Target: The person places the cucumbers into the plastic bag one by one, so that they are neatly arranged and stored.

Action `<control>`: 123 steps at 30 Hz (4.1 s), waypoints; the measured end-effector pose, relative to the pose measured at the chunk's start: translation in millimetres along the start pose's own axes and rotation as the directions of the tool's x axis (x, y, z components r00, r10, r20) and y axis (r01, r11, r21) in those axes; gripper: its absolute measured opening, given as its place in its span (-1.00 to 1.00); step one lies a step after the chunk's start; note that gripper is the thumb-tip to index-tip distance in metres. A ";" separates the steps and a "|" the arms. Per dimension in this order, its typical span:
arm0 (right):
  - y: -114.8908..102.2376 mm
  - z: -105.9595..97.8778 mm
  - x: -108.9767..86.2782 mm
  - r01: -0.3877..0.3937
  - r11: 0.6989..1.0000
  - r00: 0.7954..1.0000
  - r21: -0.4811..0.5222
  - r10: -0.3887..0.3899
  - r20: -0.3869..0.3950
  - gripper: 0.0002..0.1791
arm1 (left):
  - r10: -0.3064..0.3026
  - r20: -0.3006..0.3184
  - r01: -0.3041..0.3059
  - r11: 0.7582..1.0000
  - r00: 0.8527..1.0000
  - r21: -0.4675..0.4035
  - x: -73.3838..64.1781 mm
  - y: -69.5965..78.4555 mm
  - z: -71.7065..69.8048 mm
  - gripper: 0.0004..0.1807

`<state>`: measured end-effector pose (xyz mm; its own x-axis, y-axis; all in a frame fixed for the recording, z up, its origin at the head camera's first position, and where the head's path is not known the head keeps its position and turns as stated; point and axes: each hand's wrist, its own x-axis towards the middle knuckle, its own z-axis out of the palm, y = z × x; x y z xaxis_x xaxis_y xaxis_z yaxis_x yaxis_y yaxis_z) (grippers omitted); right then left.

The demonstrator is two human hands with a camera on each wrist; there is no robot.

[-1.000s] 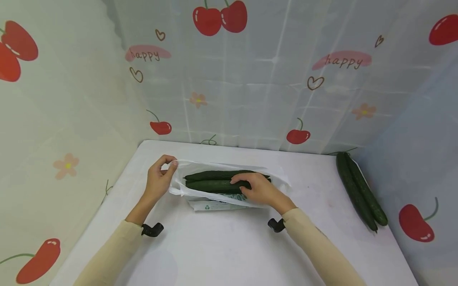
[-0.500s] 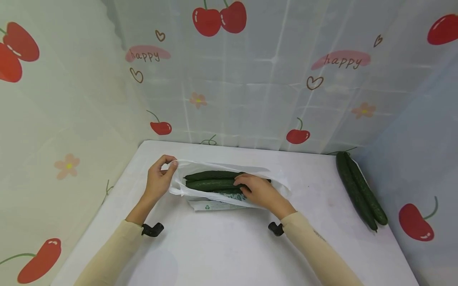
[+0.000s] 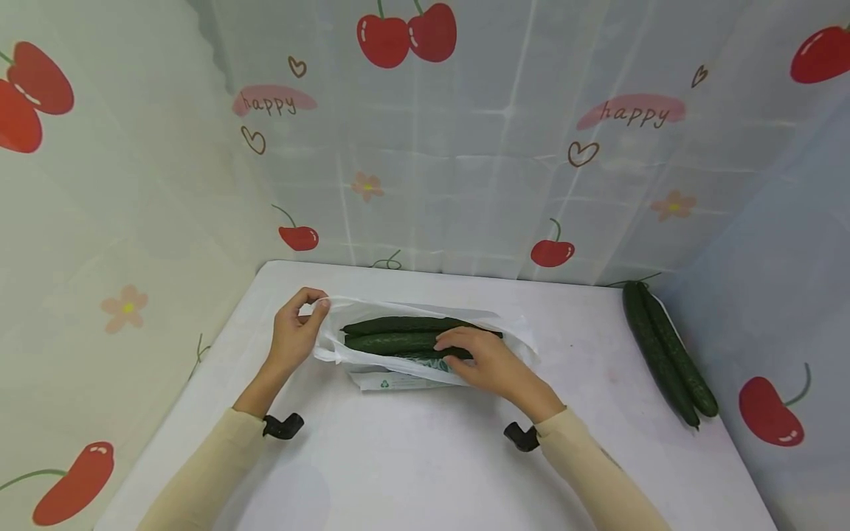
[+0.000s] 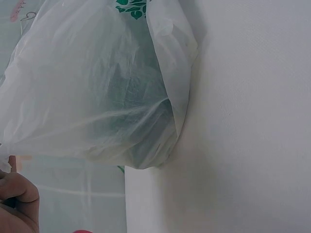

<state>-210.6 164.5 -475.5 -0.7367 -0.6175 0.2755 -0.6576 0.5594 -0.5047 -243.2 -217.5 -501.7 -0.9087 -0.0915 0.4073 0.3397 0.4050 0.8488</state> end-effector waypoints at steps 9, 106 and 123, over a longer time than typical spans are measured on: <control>-9.7 -34.1 -26.0 0.048 0.991 0.985 0.122 -0.026 -0.171 -0.46 | -0.002 0.002 0.002 1.000 1.000 -0.026 -0.1 -1.0 0.5 -0.86; 171.2 -81.4 -214.3 -0.852 0.523 0.450 0.014 0.746 -0.490 -0.35 | 0.024 0.016 -0.024 1.000 1.000 -0.013 1.0 2.0 2.2 -0.83; 170.3 -76.4 -213.6 -0.874 0.472 0.368 0.115 0.798 -0.477 -0.33 | 0.014 0.017 -0.014 0.999 1.000 -0.031 0.4 0.7 1.9 -0.84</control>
<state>-177.3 433.9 -557.8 -0.8712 0.4829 0.0887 0.3520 0.7403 -0.5727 -243.8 -215.6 -501.6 -0.9078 -0.0702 0.4135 0.3594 0.3780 0.8532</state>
